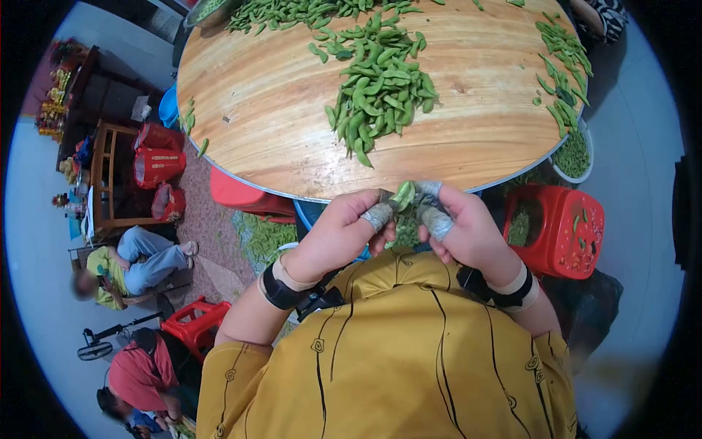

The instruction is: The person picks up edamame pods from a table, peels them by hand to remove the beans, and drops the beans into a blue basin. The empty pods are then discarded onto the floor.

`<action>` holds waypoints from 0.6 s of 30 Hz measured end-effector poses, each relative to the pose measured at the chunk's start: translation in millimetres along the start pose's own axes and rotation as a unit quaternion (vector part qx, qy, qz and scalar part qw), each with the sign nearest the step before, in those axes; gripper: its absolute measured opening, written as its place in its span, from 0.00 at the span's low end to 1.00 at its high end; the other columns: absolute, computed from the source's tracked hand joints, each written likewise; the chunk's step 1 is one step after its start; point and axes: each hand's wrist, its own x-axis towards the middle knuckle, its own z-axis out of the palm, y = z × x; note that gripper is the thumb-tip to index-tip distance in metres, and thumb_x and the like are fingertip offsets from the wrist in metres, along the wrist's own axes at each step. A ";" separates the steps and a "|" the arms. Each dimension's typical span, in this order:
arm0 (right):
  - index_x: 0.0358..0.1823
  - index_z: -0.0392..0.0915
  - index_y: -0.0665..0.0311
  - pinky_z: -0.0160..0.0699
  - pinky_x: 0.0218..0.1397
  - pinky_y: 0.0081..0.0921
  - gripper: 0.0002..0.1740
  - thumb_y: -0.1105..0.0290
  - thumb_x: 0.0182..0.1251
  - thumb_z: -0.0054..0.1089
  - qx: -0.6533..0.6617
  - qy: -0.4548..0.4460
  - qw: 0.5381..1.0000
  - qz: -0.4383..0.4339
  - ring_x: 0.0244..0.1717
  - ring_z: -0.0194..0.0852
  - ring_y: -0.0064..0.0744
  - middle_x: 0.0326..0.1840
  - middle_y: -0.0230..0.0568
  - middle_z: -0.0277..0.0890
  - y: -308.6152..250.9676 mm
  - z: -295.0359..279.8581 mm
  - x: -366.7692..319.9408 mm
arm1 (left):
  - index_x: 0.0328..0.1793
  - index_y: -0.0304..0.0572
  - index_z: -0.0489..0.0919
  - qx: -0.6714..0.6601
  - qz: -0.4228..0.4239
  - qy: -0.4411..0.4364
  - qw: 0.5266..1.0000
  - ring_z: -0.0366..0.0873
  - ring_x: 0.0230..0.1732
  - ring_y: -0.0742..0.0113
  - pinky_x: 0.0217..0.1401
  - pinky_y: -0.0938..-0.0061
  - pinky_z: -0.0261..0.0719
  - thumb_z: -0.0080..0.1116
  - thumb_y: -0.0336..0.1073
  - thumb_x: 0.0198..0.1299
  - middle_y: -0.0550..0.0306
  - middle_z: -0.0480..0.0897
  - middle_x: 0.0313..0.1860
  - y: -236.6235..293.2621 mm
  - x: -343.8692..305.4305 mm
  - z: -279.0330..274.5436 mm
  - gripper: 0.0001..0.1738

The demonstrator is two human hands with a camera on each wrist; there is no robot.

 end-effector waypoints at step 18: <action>0.34 0.71 0.68 0.73 0.36 0.40 0.12 0.71 0.50 0.62 -0.336 0.002 0.916 -0.219 0.34 0.73 0.56 0.31 0.54 0.73 23.0 13.2 12.8 | 0.37 0.36 0.74 0.138 -0.032 -0.024 0.990 0.71 0.23 0.79 0.26 0.80 0.69 0.45 0.29 0.64 0.62 0.76 0.24 -18.9 -33.1 -24.0 0.07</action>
